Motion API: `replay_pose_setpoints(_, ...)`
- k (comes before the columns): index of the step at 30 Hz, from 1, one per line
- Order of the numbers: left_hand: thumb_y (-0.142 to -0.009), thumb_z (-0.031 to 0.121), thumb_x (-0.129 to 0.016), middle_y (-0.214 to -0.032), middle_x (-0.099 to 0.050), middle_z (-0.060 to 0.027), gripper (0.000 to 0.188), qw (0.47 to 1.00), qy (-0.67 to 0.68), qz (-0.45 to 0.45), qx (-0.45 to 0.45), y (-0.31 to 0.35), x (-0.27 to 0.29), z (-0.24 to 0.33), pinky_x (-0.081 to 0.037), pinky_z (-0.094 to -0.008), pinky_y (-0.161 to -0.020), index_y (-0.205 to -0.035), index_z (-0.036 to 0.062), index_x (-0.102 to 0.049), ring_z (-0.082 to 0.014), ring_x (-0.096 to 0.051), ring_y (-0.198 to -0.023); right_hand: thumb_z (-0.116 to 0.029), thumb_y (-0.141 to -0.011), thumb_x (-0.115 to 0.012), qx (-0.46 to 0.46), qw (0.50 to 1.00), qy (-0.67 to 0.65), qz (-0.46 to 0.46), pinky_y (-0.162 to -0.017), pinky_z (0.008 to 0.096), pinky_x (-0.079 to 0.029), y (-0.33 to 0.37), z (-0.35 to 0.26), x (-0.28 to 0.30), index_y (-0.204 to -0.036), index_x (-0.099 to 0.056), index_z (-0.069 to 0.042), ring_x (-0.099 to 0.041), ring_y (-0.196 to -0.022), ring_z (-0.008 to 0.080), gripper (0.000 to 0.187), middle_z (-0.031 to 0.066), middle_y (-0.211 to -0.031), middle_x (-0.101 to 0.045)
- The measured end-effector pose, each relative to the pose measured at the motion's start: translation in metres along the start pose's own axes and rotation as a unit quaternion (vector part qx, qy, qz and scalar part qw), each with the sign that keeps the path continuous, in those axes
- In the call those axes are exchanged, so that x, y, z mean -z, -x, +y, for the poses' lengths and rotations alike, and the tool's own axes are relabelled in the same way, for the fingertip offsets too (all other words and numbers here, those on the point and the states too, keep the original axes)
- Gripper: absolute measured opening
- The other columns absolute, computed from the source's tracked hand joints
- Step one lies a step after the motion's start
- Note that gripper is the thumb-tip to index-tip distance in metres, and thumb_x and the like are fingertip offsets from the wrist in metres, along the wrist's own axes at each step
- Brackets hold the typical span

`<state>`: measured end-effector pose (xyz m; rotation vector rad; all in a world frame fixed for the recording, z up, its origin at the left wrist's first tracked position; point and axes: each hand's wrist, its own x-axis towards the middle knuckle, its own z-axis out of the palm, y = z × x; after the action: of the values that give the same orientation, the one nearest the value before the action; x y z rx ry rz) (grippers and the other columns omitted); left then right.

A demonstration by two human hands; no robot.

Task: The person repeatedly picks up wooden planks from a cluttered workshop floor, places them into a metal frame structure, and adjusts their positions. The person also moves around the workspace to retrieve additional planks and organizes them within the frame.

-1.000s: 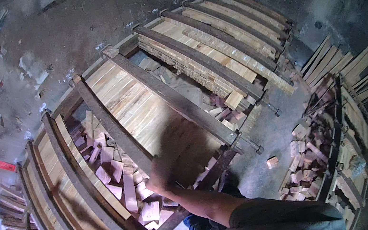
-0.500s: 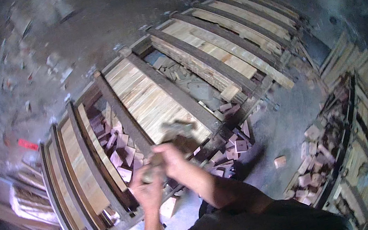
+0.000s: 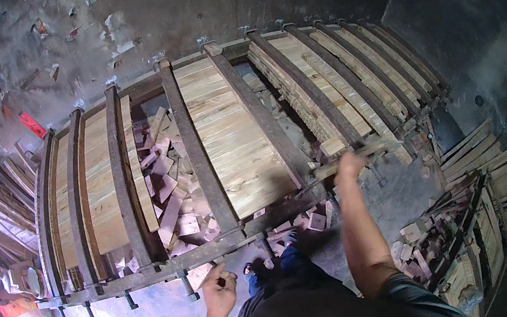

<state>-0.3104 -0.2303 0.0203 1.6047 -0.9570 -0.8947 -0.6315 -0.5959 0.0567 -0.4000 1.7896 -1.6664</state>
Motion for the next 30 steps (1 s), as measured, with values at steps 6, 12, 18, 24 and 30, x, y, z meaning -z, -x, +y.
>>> replay_pose_setpoints(6,-0.093,-0.005,-0.06,-0.082,-0.066,-0.0051,0.031,0.999,0.048,-0.013,-0.011,-0.043,-0.036,0.041,-0.052,-0.0264,-0.071,-0.124,-0.0084,-0.056,-0.011,-0.061,-0.074,-0.02,-0.086,-0.068,-0.179,0.806,0.208,-0.525,-0.054,0.0385,-0.051,-0.033,0.054,0.012,-0.077,-0.064,-0.006,-0.063,-0.058,0.0238,0.016,0.0088,-0.067,-0.065)
replay_pose_setpoints(12,-0.093,-0.004,-0.06,-0.089,-0.067,-0.0051,0.036,0.999,-0.009,0.026,0.029,-0.101,-0.047,0.02,-0.053,-0.0269,-0.077,-0.129,-0.0076,-0.055,-0.0114,-0.062,-0.082,-0.017,-0.083,-0.069,-0.215,0.9,0.034,-0.377,-0.049,0.0353,-0.05,-0.038,0.023,-0.022,-0.079,-0.061,-0.004,-0.06,-0.052,0.0212,0.016,0.0074,-0.065,-0.06)
replay_pose_setpoints(18,-0.08,0.005,-0.072,-0.121,-0.063,-0.0205,0.064,0.997,-0.033,0.066,-0.018,-0.229,-0.084,-0.007,-0.047,-0.0385,-0.099,-0.138,-0.0078,-0.047,-0.0291,-0.06,-0.113,-0.015,-0.081,-0.071,-0.218,0.781,0.168,-0.561,-0.048,0.0357,-0.049,-0.062,0.022,-0.028,-0.078,-0.06,-0.003,-0.06,-0.05,0.021,0.016,0.0074,-0.064,-0.06)
replay_pose_setpoints(24,-0.072,0.033,-0.08,-0.135,-0.047,-0.0289,0.099,0.922,-0.322,0.156,0.146,-0.363,-0.115,-0.029,-0.038,-0.0494,-0.11,-0.152,0.0043,-0.028,-0.0472,-0.043,-0.127,-0.012,-0.081,-0.071,-0.203,0.781,0.176,-0.564,-0.05,0.0353,-0.05,-0.1,-0.01,-0.084,-0.087,-0.061,-0.004,-0.06,-0.052,0.0185,0.014,0.0058,-0.067,-0.061)
replay_pose_setpoints(30,-0.075,0.035,-0.076,-0.136,-0.046,-0.0279,0.103,0.899,-0.38,0.121,0.179,-0.455,-0.105,-0.017,-0.046,-0.0478,-0.103,-0.156,0.0088,-0.019,-0.0447,-0.051,-0.122,-0.019,-0.079,-0.068,-0.121,0.855,0.188,-0.469,-0.05,0.0318,-0.048,-0.17,-0.035,-0.182,-0.094,-0.061,-0.008,-0.059,-0.056,0.0156,0.02,0.0049,-0.074,-0.064)
